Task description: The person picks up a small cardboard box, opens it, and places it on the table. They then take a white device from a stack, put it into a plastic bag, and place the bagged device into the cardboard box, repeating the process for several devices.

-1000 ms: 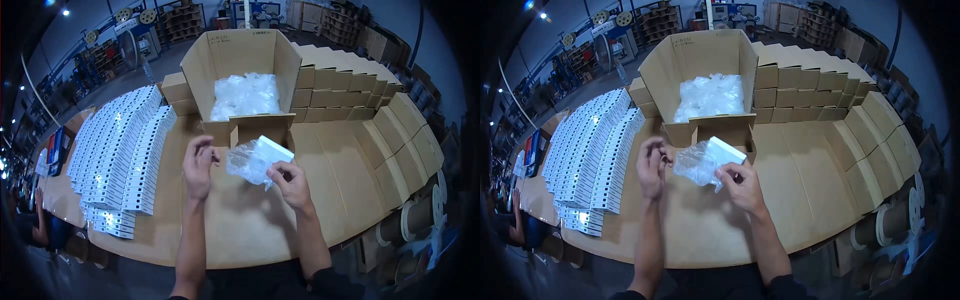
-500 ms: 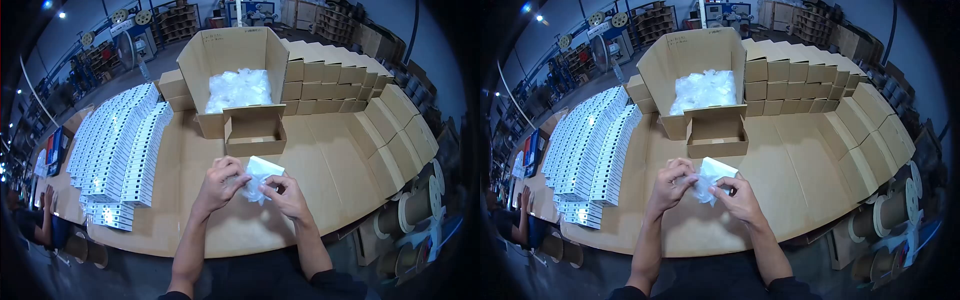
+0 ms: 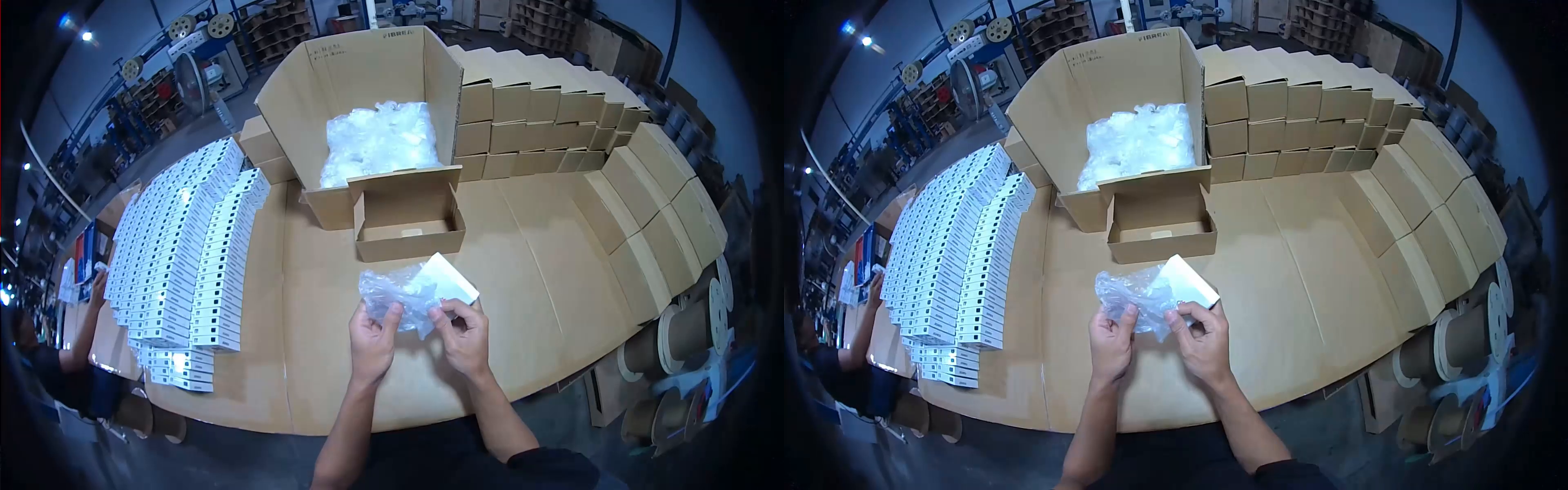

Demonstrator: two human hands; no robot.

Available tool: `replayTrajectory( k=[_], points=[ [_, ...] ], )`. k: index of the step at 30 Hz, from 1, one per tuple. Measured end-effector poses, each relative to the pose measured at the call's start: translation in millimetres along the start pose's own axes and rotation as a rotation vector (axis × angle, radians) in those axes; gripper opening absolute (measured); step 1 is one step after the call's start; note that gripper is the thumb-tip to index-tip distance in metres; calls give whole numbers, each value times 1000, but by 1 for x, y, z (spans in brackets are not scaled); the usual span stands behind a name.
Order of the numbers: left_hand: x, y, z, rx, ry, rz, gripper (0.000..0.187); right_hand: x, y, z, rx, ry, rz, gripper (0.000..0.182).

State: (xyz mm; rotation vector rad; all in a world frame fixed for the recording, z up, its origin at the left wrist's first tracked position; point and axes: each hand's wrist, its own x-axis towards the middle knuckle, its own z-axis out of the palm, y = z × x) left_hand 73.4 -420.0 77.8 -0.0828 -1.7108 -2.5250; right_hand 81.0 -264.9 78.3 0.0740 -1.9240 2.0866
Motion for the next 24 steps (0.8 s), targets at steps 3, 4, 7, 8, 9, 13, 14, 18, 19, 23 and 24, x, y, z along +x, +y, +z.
replayTrajectory(
  k=[3,4,7,8,9,13,14,18,19,23,24],
  points=[
    [5,-1,5,68,-4,81,27,8,-6,3,211,-106,179,21],
    [5,-2,3,135,-29,73,27,8,-5,3,288,-145,258,21],
    [0,-2,5,131,-58,7,24,13,21,6,257,14,262,23],
    [-2,-2,5,96,-57,-22,23,15,24,6,314,76,277,24],
    [-3,-4,3,96,-63,-41,23,19,24,2,353,80,278,28],
    [-8,-15,0,101,9,-49,25,25,21,-10,263,23,179,30],
    [-7,-19,2,101,49,-28,25,23,19,-12,225,-17,208,27],
    [0,-31,0,258,94,51,40,8,28,-29,36,-78,220,18],
    [5,-31,-1,293,124,42,45,6,30,-31,18,-70,181,18],
    [13,-29,-5,115,-11,-31,42,8,18,-37,-105,-48,-30,16],
    [13,-23,4,177,-22,-11,41,9,14,-41,-174,-60,-101,16]
  ],
)
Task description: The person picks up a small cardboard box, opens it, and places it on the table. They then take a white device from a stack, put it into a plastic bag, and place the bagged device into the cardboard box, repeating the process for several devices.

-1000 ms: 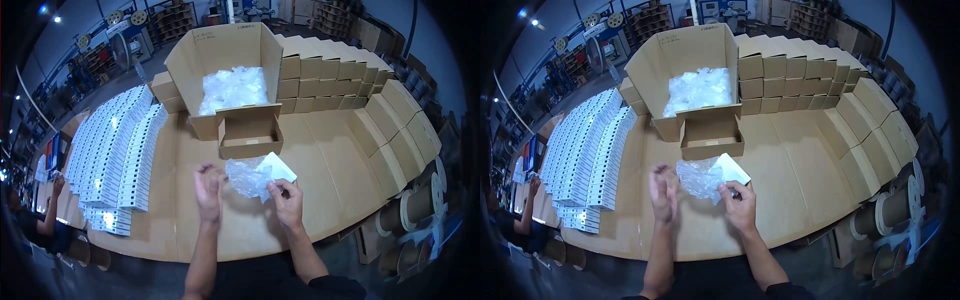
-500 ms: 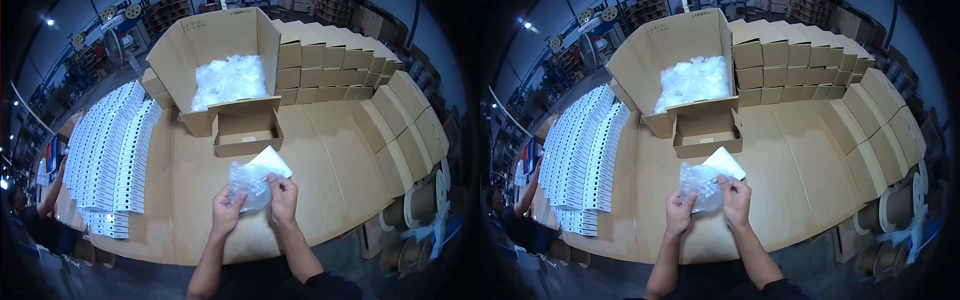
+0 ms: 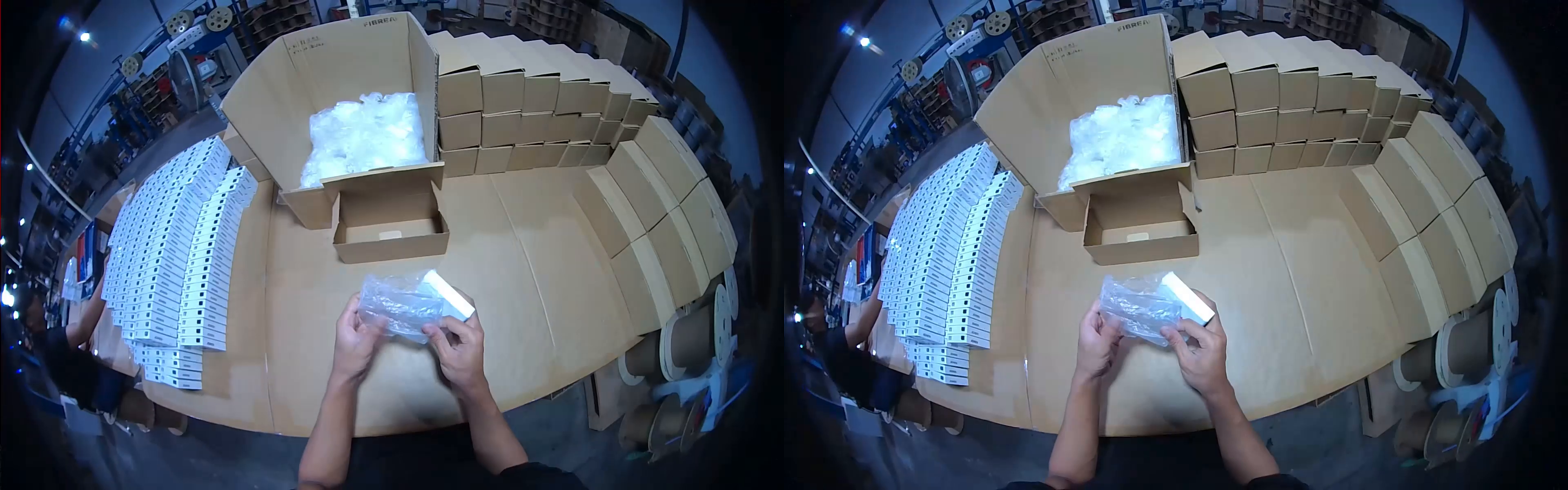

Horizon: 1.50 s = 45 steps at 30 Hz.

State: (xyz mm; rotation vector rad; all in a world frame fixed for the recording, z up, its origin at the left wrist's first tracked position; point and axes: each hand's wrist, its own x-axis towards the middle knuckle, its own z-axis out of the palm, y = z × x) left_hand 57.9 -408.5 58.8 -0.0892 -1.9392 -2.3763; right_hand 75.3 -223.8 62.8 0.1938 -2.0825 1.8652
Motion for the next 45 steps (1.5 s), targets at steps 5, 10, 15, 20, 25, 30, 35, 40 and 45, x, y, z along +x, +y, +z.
replayTrajectory(
  k=[5,10,15,20,25,30,35,40,45],
  points=[
    [0,-12,-3,-260,38,53,33,-1,-6,-11,-70,-84,-6,14],
    [-12,-8,-8,-522,103,84,51,-6,-11,-4,-122,-70,-83,15],
    [-33,5,-19,-181,-80,-57,47,-15,-26,11,-173,-83,-153,26],
    [-43,14,-34,-184,-88,-86,42,-9,-28,-8,-162,32,-330,61],
    [-49,14,-48,-185,-109,-97,41,20,-71,9,-219,-115,-644,50],
    [-49,15,-54,-146,-93,-54,43,34,-75,30,-242,-306,-681,36],
    [-42,12,-60,242,-31,34,44,41,-70,34,-179,-335,-470,23],
    [-38,16,-60,278,-47,14,51,41,-64,31,40,-407,-69,22],
    [-36,11,-55,288,-47,13,56,45,-77,39,159,-268,49,34]
  ],
)
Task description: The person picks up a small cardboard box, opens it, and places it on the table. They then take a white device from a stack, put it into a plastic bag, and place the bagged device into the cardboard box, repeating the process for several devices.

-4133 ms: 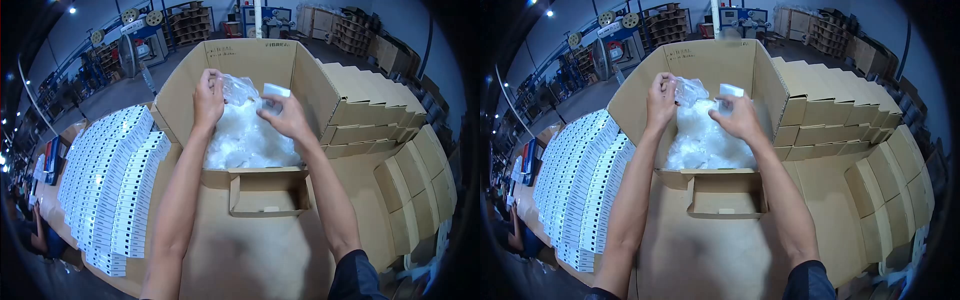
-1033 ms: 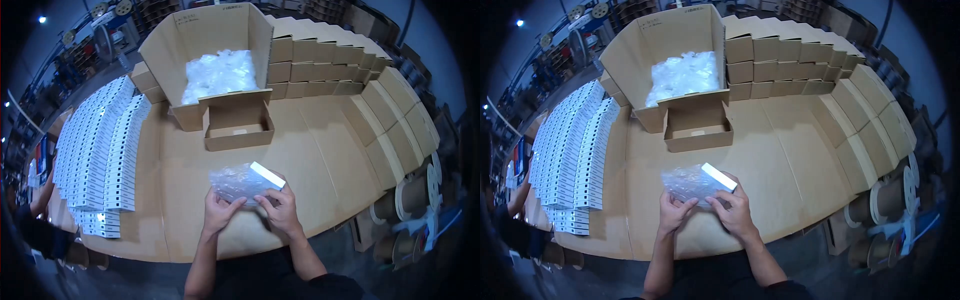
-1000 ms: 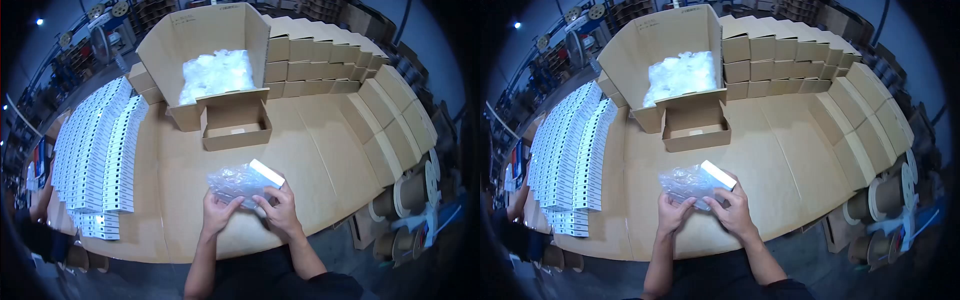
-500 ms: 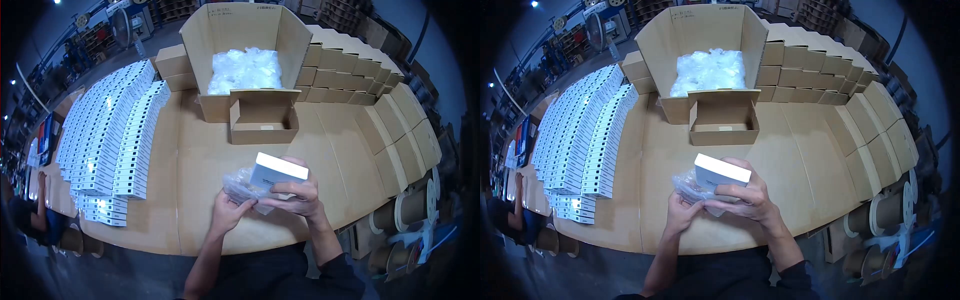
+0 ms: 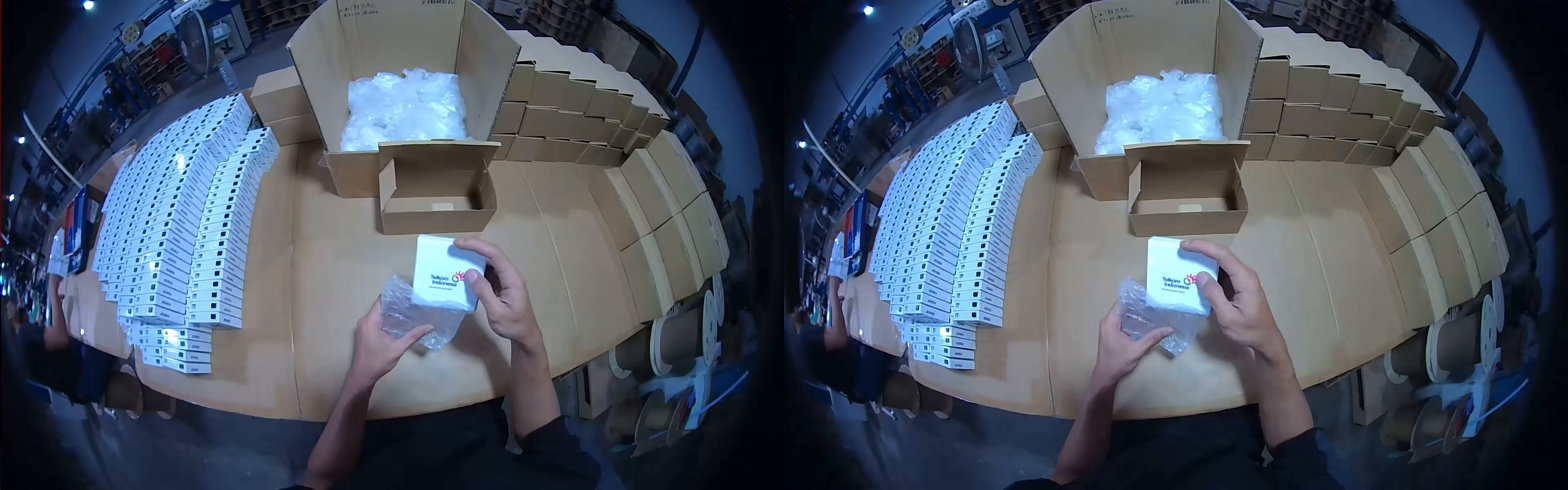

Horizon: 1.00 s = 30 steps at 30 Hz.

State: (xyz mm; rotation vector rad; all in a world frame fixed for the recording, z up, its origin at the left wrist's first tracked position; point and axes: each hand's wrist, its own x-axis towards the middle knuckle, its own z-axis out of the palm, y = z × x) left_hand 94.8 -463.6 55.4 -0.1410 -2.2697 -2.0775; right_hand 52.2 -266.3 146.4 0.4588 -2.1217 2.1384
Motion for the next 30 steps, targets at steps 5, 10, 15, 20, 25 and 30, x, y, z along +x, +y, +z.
replayTrajectory(
  k=[5,10,15,20,25,30],
  points=[
    [-3,3,1,54,1,-4,57,3,9,-23,-163,-114,-153,21],
    [-6,-5,5,-127,-20,-12,58,-1,23,-23,-73,-166,-42,17],
    [-11,7,6,-293,-53,-44,44,2,15,-16,-199,-282,-180,20],
    [-9,-23,-4,-477,-36,-212,36,2,30,-16,-42,-455,50,29],
    [-5,-21,7,-749,123,-235,38,-12,46,-15,42,-152,-102,35],
    [0,-29,12,-879,162,-198,42,-41,69,7,-206,-35,-188,32]
  ],
)
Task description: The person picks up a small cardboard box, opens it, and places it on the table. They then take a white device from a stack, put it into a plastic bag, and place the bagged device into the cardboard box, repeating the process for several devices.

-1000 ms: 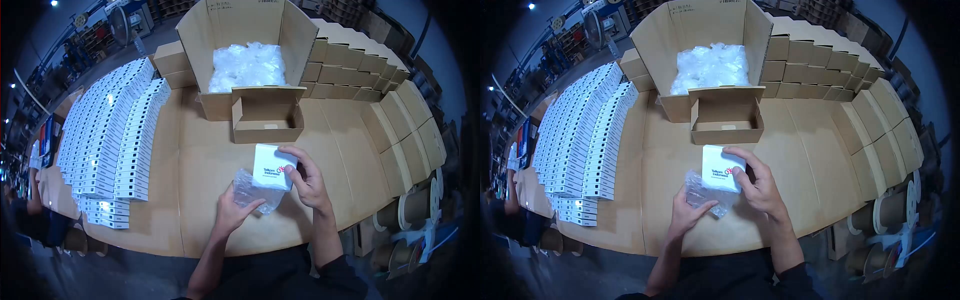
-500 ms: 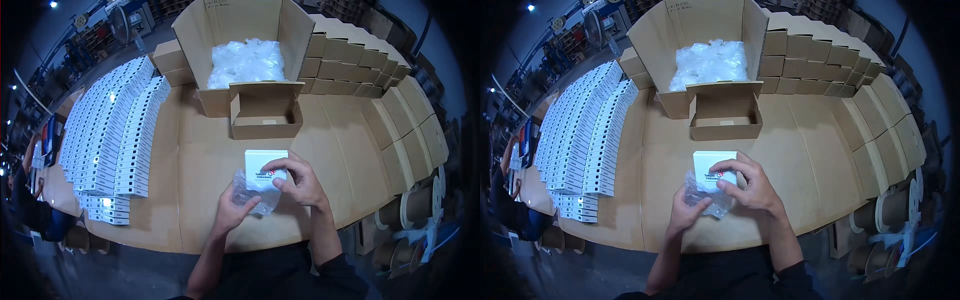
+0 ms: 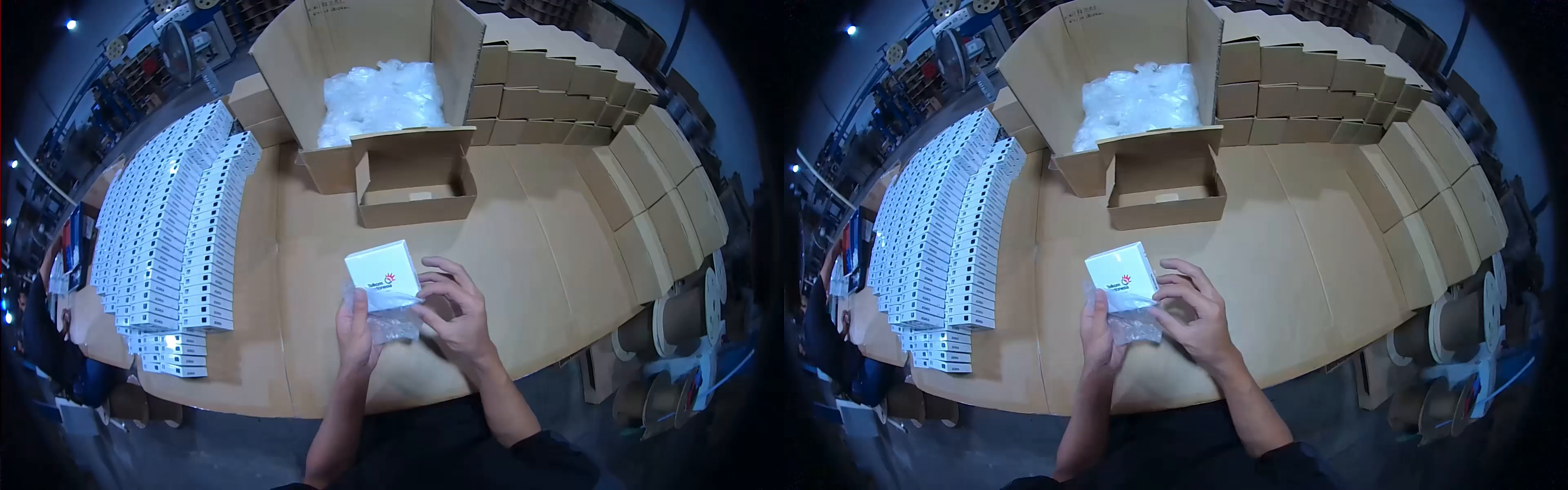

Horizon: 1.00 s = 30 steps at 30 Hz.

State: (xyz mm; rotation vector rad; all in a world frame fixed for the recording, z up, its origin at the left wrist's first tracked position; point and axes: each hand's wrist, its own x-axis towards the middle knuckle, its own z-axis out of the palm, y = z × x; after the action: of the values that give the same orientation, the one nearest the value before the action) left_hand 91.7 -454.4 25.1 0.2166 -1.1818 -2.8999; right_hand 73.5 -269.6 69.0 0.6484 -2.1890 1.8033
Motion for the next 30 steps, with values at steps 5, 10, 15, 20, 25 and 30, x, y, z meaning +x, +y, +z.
replayTrajectory(
  k=[5,10,15,20,25,30],
  points=[
    [3,2,-5,50,-5,-10,48,2,-4,5,415,30,195,13],
    [5,-1,-5,42,-40,-73,56,14,-14,-8,499,-66,196,10],
    [4,3,7,-3,-95,-79,59,14,-11,-14,471,-88,228,8],
    [4,1,12,-61,-71,11,56,7,-6,-1,547,61,364,8],
    [4,1,4,-39,-39,169,33,-9,9,23,654,248,352,10],
    [7,-7,-9,21,10,203,20,-8,9,32,620,293,247,12]
  ],
)
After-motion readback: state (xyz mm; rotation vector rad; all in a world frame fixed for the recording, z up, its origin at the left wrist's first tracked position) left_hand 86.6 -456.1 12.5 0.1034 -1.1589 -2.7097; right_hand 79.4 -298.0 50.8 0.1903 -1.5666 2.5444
